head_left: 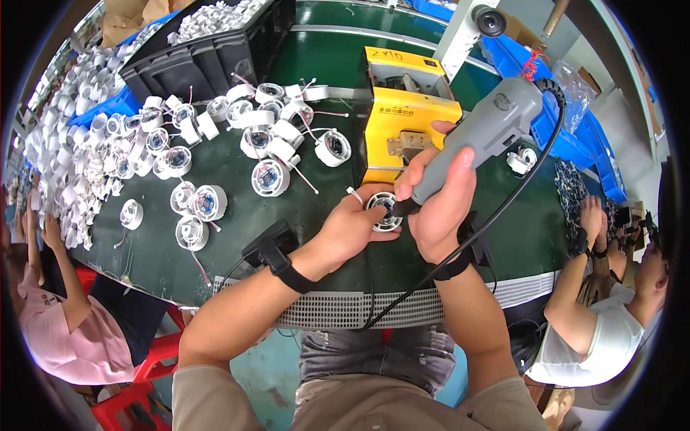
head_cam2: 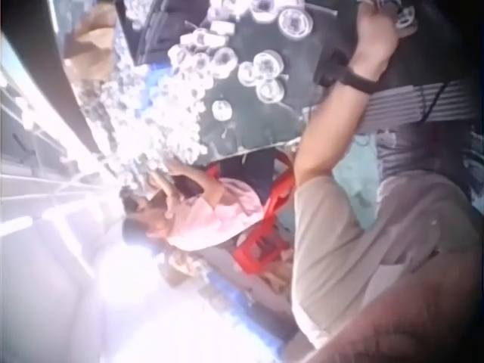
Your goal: The person picks up a camera housing, inserts a circuit board, and secures it with screws using a power screwdriver. They then connect a wire to the board and set the unit aside before repeating the process.
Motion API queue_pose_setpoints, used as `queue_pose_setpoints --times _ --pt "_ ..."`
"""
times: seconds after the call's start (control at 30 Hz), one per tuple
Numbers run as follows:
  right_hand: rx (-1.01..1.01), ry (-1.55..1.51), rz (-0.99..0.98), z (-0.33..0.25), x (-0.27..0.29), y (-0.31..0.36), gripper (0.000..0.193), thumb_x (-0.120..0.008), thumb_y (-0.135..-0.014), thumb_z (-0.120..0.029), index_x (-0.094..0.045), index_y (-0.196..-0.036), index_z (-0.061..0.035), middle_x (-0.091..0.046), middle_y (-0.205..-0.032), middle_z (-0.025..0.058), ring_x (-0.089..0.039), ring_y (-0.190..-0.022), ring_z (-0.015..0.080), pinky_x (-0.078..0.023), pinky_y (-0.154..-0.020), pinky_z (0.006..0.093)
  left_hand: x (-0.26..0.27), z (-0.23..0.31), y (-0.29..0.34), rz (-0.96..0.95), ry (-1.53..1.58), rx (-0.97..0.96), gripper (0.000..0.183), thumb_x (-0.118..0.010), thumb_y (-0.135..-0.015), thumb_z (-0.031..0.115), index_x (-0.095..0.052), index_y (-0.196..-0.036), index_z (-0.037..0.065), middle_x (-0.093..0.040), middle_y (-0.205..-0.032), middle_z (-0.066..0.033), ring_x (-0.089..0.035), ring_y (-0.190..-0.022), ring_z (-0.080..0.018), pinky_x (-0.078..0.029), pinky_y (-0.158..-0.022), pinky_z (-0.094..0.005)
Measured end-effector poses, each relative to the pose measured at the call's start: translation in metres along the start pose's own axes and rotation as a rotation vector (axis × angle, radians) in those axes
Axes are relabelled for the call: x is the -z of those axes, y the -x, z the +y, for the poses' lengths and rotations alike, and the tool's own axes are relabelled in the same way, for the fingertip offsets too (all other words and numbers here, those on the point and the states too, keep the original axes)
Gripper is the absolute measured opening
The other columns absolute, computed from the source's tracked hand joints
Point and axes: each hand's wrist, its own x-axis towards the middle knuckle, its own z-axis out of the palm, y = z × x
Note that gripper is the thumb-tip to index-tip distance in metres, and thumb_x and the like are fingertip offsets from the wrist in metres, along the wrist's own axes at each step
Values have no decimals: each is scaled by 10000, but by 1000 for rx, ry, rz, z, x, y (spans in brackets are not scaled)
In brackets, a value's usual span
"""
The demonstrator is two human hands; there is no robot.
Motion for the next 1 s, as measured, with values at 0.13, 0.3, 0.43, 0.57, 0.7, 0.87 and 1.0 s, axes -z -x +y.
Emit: queue_pose_setpoints --times 0.13,0.3,0.43,0.57,0.7,0.87,1.0 --pt "21 3 -9 3 2 1 609 -326 -956 -566 -383 -1220 -20 -470 -600 50 -474 -466 139 -421 -480 262 2 0 -1 -20 -24 5 329 -413 -951 21 -427 -1280 7 -502 -1212 -98 -622 -997 -248 -534 -909 -353" --pt "19 10 -8 2 1 1 612 -325 -957 -566 -381 -1223 -18 -464 -599 50 -467 -463 138 -424 -480 263 3 -1 -2 -23 -32 -3 331 -415 -946 18 -428 -1277 3 -507 -1201 -101 -621 -994 -242 -537 -906 -353" --pt "29 23 -20 1 0 2 614 -327 -957 -564 -379 -1220 -12 -460 -600 53 -465 -461 137 -424 -473 265 4 -2 -2 -36 -28 -14 332 -415 -942 12 -428 -1274 -1 -495 -1195 -95 -616 -994 -235 -540 -902 -353" --pt "54 47 -35 3 0 2 608 -334 -959 -556 -377 -1215 -6 -457 -600 56 -465 -460 138 -424 -468 267 1 -1 -1 -26 -43 -8 332 -418 -942 13 -428 -1274 0 -480 -1200 -91 -608 -1000 -230 -541 -904 -358" --pt "72 22 -63 5 -2 3 595 -352 -958 -546 -372 -1198 -2 -456 -599 61 -465 -458 139 -423 -464 268 0 -4 -1 6 -54 -38 315 -419 -940 29 -447 -1252 -10 -518 -1148 -102 -607 -983 -211 -553 -862 -347" --pt "121 34 -121 9 -2 6 612 -378 -945 -560 -366 -1180 5 -461 -603 67 -464 -456 140 -423 -461 265 -1 -4 0 57 -63 -49 295 -412 -942 46 -468 -1225 -17 -566 -1091 -113 -626 -928 -198 -563 -817 -329" --pt "234 122 -202 17 4 7 664 -410 -919 -590 -376 -1151 32 -472 -606 63 -471 -466 126 -416 -462 250 -5 -2 -2 55 -56 -53 305 -408 -946 49 -460 -1240 -13 -562 -1111 -110 -615 -962 -212 -552 -852 -353"
